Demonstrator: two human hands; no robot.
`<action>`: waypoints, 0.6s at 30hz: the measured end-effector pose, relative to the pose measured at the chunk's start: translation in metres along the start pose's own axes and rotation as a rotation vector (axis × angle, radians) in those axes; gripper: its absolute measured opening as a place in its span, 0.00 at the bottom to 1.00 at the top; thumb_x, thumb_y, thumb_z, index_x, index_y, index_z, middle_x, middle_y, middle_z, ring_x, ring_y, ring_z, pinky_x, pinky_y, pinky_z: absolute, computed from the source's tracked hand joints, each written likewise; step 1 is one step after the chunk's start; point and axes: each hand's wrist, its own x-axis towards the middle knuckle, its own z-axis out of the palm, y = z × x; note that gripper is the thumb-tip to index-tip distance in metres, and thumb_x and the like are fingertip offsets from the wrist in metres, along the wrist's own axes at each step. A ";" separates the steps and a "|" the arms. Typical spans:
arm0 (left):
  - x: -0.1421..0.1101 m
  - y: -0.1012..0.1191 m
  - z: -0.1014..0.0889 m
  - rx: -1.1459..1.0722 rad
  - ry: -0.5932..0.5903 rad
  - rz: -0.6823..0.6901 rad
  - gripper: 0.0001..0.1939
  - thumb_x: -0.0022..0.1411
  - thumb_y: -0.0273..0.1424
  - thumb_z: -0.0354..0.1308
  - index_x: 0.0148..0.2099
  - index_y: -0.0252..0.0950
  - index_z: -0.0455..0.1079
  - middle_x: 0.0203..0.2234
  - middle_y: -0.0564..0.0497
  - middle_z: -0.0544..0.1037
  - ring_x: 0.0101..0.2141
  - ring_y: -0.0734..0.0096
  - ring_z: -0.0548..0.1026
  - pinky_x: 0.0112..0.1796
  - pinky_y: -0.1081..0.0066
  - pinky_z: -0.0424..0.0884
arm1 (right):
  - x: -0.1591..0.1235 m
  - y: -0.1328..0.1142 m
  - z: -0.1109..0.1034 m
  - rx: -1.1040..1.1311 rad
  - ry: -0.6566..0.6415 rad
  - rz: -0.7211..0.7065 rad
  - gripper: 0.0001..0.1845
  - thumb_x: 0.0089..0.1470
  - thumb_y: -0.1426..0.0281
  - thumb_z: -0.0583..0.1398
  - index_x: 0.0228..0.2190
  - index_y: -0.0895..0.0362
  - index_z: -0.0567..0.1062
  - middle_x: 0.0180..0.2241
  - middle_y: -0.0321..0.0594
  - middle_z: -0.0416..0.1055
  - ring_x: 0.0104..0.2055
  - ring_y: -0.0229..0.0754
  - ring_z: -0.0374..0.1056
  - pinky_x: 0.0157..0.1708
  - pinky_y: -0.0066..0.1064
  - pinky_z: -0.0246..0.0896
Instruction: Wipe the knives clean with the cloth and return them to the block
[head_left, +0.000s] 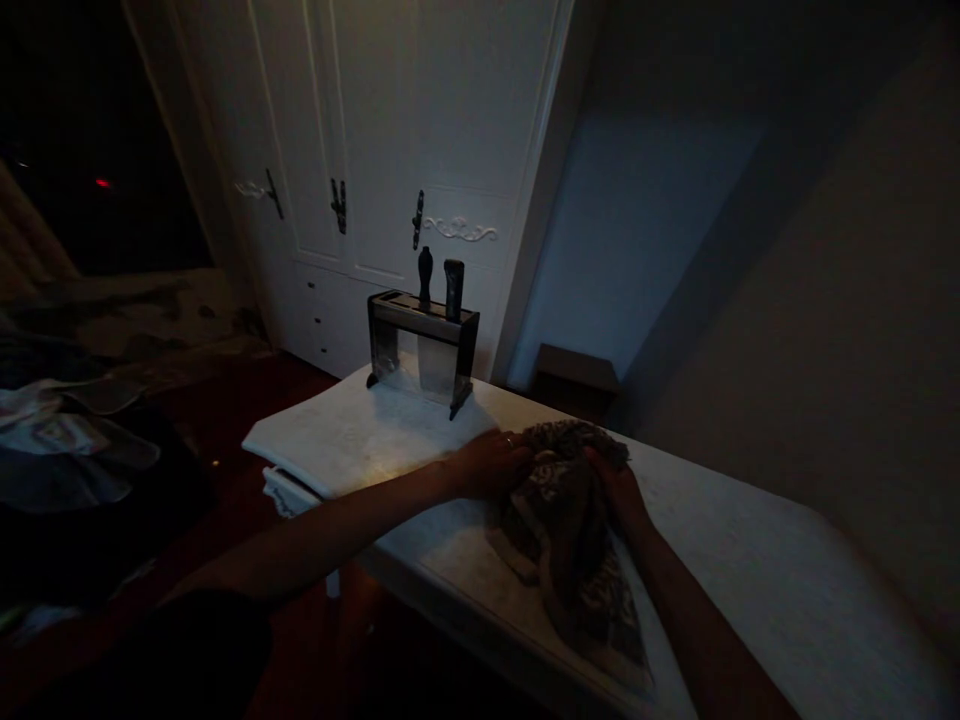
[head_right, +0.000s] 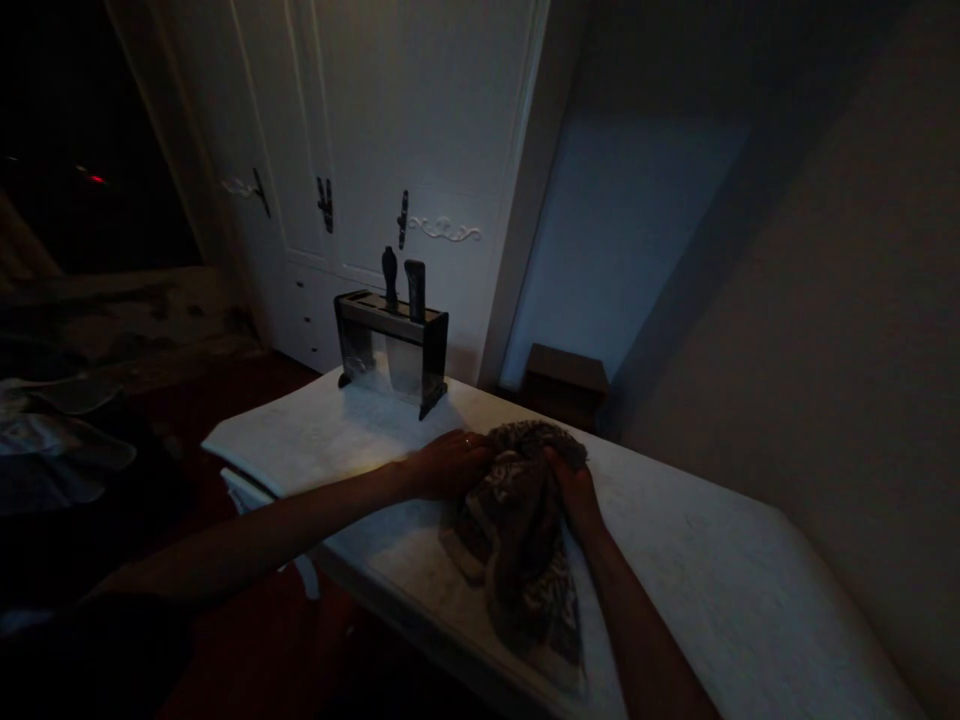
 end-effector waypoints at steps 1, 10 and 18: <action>0.003 0.000 0.006 -0.043 0.007 -0.010 0.16 0.71 0.36 0.47 0.52 0.32 0.69 0.47 0.41 0.75 0.48 0.62 0.73 0.48 0.64 0.69 | -0.001 0.000 0.001 0.004 -0.028 -0.046 0.35 0.33 0.44 0.69 0.37 0.58 0.78 0.41 0.45 0.78 0.50 0.59 0.71 0.57 0.49 0.61; 0.012 -0.004 0.023 -0.384 0.010 -0.148 0.16 0.69 0.36 0.48 0.52 0.34 0.69 0.47 0.41 0.74 0.46 0.60 0.73 0.48 0.63 0.69 | 0.000 0.009 -0.002 -0.077 0.087 -0.181 0.56 0.37 0.41 0.67 0.59 0.58 0.58 0.51 0.51 0.71 0.55 0.54 0.67 0.60 0.49 0.56; 0.007 -0.020 0.019 -0.629 0.050 -0.193 0.15 0.67 0.38 0.47 0.46 0.35 0.70 0.42 0.44 0.75 0.42 0.62 0.74 0.44 0.64 0.70 | -0.009 0.000 -0.007 -0.182 0.240 -0.180 0.61 0.44 0.39 0.62 0.65 0.55 0.40 0.61 0.54 0.57 0.61 0.53 0.59 0.62 0.45 0.54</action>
